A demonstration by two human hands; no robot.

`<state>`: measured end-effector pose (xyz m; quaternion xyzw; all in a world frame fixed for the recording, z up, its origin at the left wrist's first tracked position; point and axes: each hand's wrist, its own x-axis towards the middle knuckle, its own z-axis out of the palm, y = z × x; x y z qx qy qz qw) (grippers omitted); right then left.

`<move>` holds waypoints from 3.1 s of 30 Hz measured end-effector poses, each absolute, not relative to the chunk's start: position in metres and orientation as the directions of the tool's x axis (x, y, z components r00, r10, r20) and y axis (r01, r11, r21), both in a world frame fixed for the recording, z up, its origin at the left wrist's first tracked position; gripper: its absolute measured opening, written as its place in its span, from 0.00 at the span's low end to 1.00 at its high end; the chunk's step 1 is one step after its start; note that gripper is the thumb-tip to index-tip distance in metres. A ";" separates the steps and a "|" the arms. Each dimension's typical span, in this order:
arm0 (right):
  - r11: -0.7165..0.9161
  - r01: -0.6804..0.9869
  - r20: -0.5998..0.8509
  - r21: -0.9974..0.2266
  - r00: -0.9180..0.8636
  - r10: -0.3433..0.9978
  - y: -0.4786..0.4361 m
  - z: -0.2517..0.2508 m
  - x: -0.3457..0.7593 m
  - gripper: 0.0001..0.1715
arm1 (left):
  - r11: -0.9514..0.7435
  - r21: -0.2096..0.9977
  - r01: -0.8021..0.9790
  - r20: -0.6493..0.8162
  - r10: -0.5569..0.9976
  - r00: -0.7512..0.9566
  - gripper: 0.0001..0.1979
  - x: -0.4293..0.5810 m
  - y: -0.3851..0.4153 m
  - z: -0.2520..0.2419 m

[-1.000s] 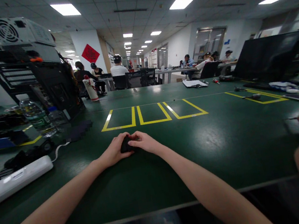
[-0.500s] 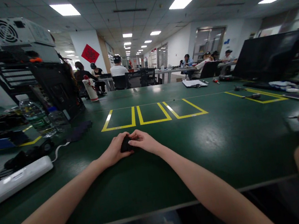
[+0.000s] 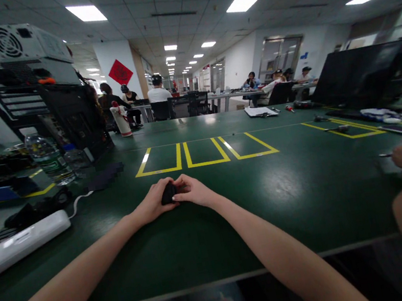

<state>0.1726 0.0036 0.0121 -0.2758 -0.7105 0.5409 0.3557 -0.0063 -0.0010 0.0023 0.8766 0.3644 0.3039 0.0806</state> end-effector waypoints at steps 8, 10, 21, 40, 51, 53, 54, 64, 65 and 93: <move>0.297 0.091 0.205 -0.951 -0.532 0.821 0.005 0.012 0.172 0.14 | -0.714 0.376 0.591 0.457 0.698 0.552 0.29 -0.006 -0.005 0.006; 0.284 0.125 0.181 -0.951 -0.519 0.835 0.005 0.012 0.172 0.16 | -0.713 0.381 0.589 0.454 0.699 0.553 0.29 -0.006 -0.005 0.007; 0.278 0.027 0.208 -0.960 -0.595 0.776 0.005 0.013 0.174 0.18 | -0.717 0.379 0.585 0.459 0.694 0.554 0.29 -0.006 -0.004 0.005; 0.288 0.079 0.192 -0.954 -0.575 0.795 0.004 0.015 0.173 0.15 | -0.715 0.368 0.595 0.457 0.696 0.554 0.30 -0.007 -0.003 0.004; 0.322 0.110 0.209 -0.940 -0.558 0.803 0.005 0.013 0.174 0.13 | -0.723 0.368 0.585 0.464 0.688 0.558 0.30 -0.006 -0.002 0.004; 0.333 0.131 0.215 -0.934 -0.540 0.814 0.007 0.011 0.174 0.15 | -0.721 0.368 0.587 0.467 0.690 0.553 0.30 -0.006 -0.001 0.003; 0.332 0.138 0.214 -0.933 -0.529 0.821 0.009 0.010 0.173 0.17 | -0.720 0.367 0.589 0.469 0.690 0.551 0.30 -0.006 -0.001 0.003; 0.291 0.046 0.198 -0.956 -0.629 0.752 0.006 0.015 0.175 0.18 | -0.714 0.359 0.600 0.472 0.694 0.543 0.30 -0.005 -0.002 0.003; 0.294 0.048 0.200 -0.955 -0.630 0.750 0.004 0.017 0.175 0.18 | -0.717 0.361 0.597 0.472 0.692 0.546 0.30 -0.005 -0.002 0.003; 0.346 0.155 0.224 -0.925 -0.512 0.829 0.008 0.012 0.170 0.13 | -0.717 0.377 0.586 0.469 0.694 0.547 0.30 -0.007 -0.002 0.004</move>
